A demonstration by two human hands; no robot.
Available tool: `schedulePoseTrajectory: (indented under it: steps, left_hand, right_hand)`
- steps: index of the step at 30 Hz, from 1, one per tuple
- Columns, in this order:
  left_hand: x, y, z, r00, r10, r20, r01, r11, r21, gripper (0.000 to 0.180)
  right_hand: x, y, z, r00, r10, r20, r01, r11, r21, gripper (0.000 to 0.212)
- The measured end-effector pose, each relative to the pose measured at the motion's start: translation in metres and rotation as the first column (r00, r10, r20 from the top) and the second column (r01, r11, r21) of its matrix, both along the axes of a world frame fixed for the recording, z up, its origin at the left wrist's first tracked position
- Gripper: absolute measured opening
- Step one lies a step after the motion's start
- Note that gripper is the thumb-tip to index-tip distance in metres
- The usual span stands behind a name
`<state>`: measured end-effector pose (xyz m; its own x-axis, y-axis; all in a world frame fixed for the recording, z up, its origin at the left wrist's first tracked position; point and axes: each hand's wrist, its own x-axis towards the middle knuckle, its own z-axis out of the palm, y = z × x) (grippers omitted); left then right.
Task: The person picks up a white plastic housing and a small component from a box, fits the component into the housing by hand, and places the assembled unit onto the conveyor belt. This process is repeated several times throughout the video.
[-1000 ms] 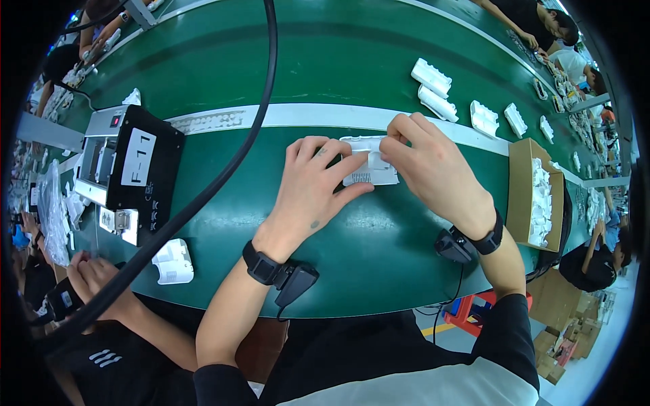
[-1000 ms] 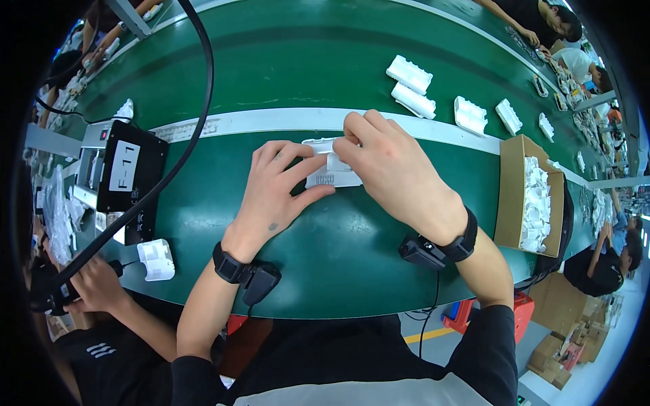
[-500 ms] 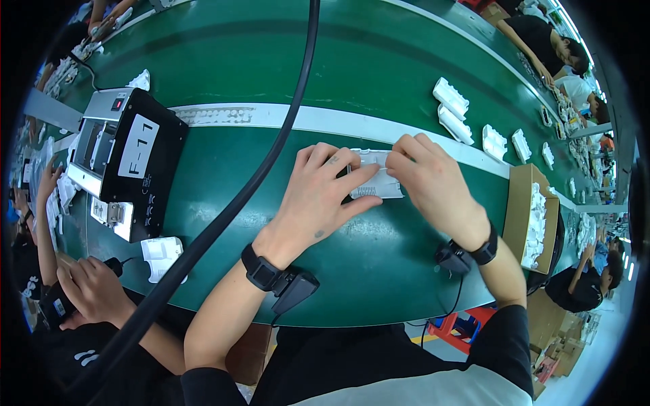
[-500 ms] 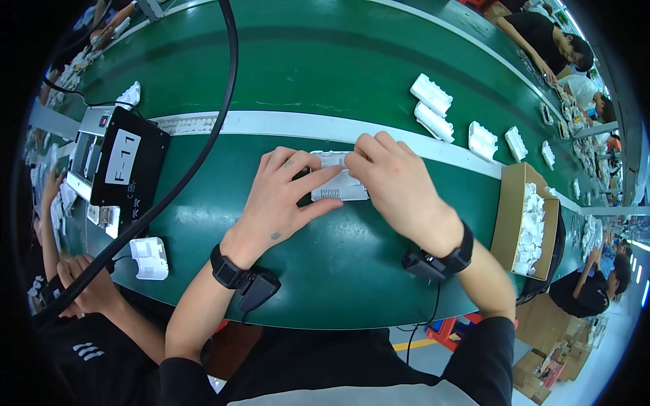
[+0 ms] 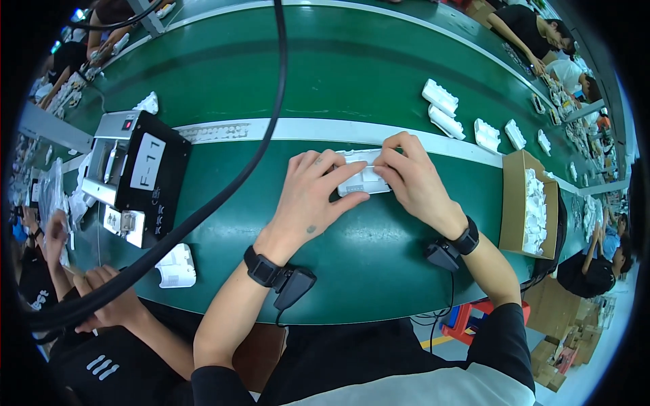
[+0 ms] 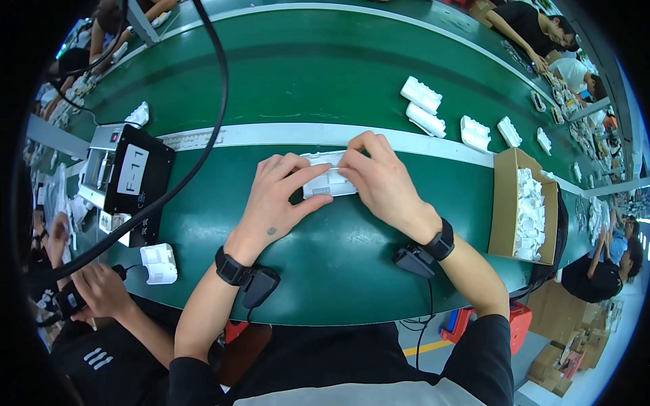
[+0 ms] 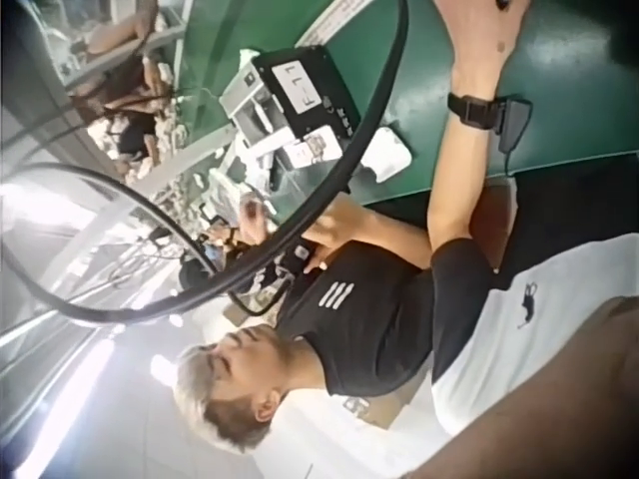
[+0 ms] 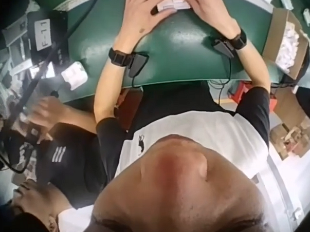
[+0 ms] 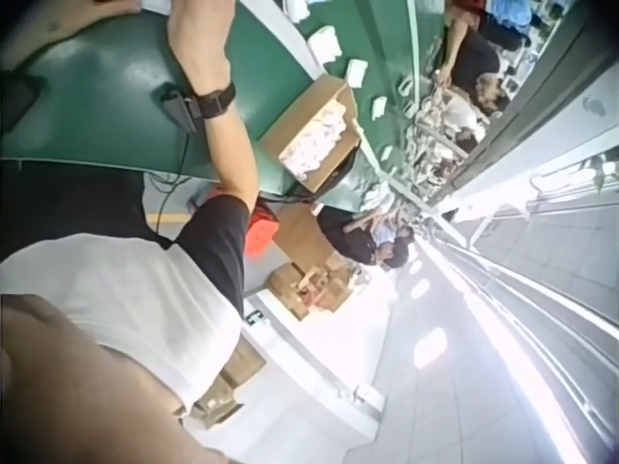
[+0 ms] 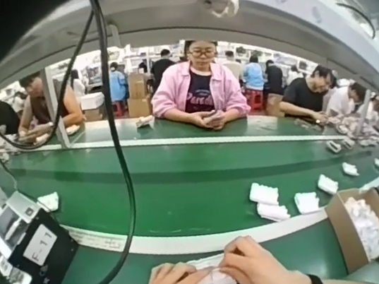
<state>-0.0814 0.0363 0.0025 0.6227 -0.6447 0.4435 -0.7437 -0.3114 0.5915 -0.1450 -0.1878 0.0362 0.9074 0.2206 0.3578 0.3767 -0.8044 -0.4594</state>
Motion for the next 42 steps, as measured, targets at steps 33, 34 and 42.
schedulePoseTrajectory:
  steps: [33, 34, 42]
  left_hand:
    - [-0.037, 0.010, 0.030, 0.947, 0.177, 0.267, -0.201, 0.977, 0.065, 0.047]
    - [-0.045, 0.022, 0.044, 0.927, 0.257, 0.273, -0.281, 0.959, 0.050, 0.048]
    - [-0.130, 0.159, 0.046, 0.454, 0.835, 0.311, -0.889, 0.403, 0.216, 0.044]
  right_hand:
    - [0.041, -0.013, 0.032, 0.995, 0.087, -0.051, -0.100, 0.814, -0.573, 0.012]
    - [0.053, -0.023, 0.031, 0.997, 0.081, -0.011, -0.074, 0.846, -0.527, 0.013]
    - [-0.008, -0.072, 0.105, 0.982, -0.173, 0.069, 0.184, 0.960, -0.211, 0.012]
